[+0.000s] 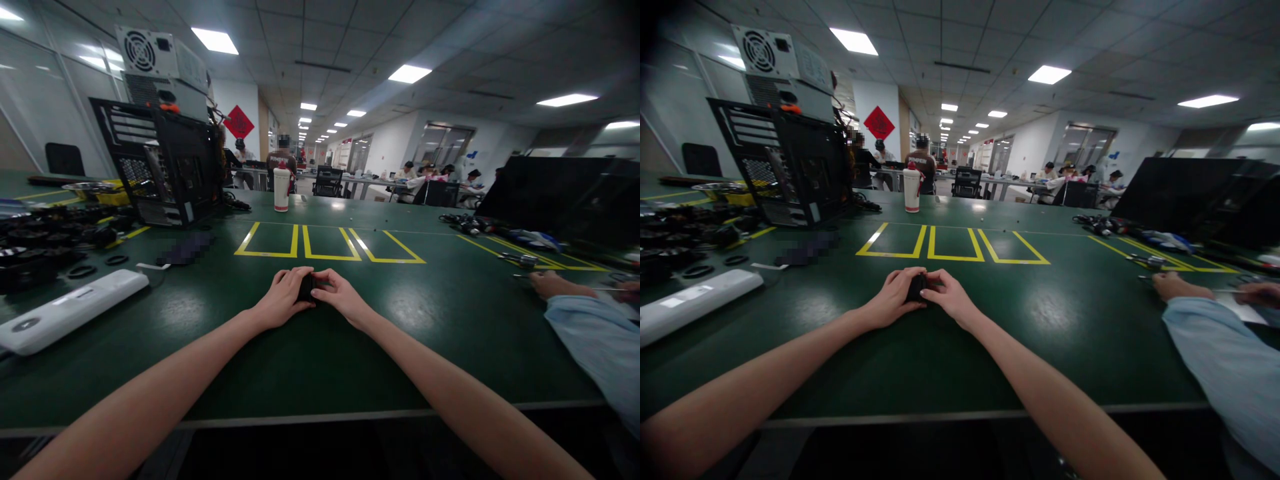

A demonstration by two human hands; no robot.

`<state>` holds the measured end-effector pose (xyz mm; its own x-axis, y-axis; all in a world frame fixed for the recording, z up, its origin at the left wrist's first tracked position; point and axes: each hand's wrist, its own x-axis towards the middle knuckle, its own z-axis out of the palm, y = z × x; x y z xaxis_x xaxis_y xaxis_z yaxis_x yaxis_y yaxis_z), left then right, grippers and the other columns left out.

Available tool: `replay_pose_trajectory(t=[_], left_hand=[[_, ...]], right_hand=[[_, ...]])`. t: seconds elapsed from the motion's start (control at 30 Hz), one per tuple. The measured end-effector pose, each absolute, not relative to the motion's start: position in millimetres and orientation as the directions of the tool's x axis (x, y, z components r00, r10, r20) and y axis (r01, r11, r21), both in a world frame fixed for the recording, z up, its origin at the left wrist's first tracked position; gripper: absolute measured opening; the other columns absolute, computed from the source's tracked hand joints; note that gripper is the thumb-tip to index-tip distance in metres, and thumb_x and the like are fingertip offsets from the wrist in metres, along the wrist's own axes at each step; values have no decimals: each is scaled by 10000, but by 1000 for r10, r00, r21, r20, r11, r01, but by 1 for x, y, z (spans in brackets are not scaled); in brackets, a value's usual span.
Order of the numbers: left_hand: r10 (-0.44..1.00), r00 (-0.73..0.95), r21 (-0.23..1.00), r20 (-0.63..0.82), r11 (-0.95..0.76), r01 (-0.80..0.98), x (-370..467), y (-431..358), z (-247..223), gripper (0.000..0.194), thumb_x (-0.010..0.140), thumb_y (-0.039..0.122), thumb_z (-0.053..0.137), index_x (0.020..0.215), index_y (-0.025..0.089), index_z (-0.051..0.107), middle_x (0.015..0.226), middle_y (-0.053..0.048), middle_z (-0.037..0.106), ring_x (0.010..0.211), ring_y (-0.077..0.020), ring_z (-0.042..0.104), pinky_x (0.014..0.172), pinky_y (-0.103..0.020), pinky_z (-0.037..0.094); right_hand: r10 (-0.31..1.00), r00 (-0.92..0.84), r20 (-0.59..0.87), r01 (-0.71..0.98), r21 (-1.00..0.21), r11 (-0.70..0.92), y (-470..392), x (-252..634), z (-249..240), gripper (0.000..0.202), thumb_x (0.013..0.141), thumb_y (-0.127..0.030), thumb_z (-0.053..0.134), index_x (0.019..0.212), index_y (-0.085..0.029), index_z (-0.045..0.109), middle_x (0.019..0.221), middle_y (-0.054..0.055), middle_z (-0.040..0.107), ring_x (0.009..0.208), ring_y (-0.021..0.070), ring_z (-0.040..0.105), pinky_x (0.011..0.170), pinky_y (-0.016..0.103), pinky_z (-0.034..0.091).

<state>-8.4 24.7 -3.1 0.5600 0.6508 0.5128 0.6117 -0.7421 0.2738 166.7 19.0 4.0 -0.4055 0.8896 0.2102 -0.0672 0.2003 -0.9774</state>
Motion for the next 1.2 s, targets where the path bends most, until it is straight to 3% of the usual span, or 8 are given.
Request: replay_pose_trajectory(t=[0.3, 0.5, 0.7, 0.9, 1.2], left_hand=[[651, 561, 266, 511, -740, 618, -8, 23, -2, 602, 747, 314, 584, 1231, 223, 239, 1210, -87, 439, 1134, -233, 407, 962, -435, 262], [651, 563, 270, 509, -742, 614, -9, 24, -2, 606, 746, 316, 585, 1234, 229, 235, 1222, -90, 426, 1143, -235, 401, 967, -440, 257], [645, 565, 271, 514, -747, 606, -9, 24, -2, 592, 756, 318, 572, 1233, 232, 233, 1221, -88, 426, 1138, -231, 405, 965, -438, 257], [649, 560, 278, 514, -744, 607, -9, 24, -1, 602, 747, 324, 580, 1234, 236, 238, 1213, -85, 434, 1137, -238, 408, 964, -444, 258], [644, 561, 263, 521, -746, 612, -8, 25, -4, 613, 742, 316, 585, 1235, 233, 229, 1229, -90, 422, 1142, -238, 401, 965, -445, 253]], right_hand=[[916, -354, 189, -52, -982, 183, 20, 164, 1, 254, 670, -327, 633, 858, -219, 502, 935, -3, 545, 815, 123, 553, 777, 332, 449], [919, -359, 164, -11, -985, 171, 21, 164, 2, 340, 684, -298, 620, 995, -209, 517, 1058, 42, 536, 882, 147, 555, 817, 343, 433], [885, -408, 223, -61, -974, 217, 17, 166, 3, 338, 647, -227, 657, 947, -222, 500, 1035, 14, 535, 940, 146, 539, 863, 338, 415], [905, -360, 227, -47, -973, 226, 18, 165, 1, 261, 682, -331, 621, 886, -215, 506, 979, 7, 548, 864, 130, 549, 829, 339, 429], [908, -376, 186, -18, -981, 194, 21, 165, 1, 351, 684, -306, 619, 1006, -203, 525, 1077, 47, 543, 929, 160, 546, 855, 354, 416]])
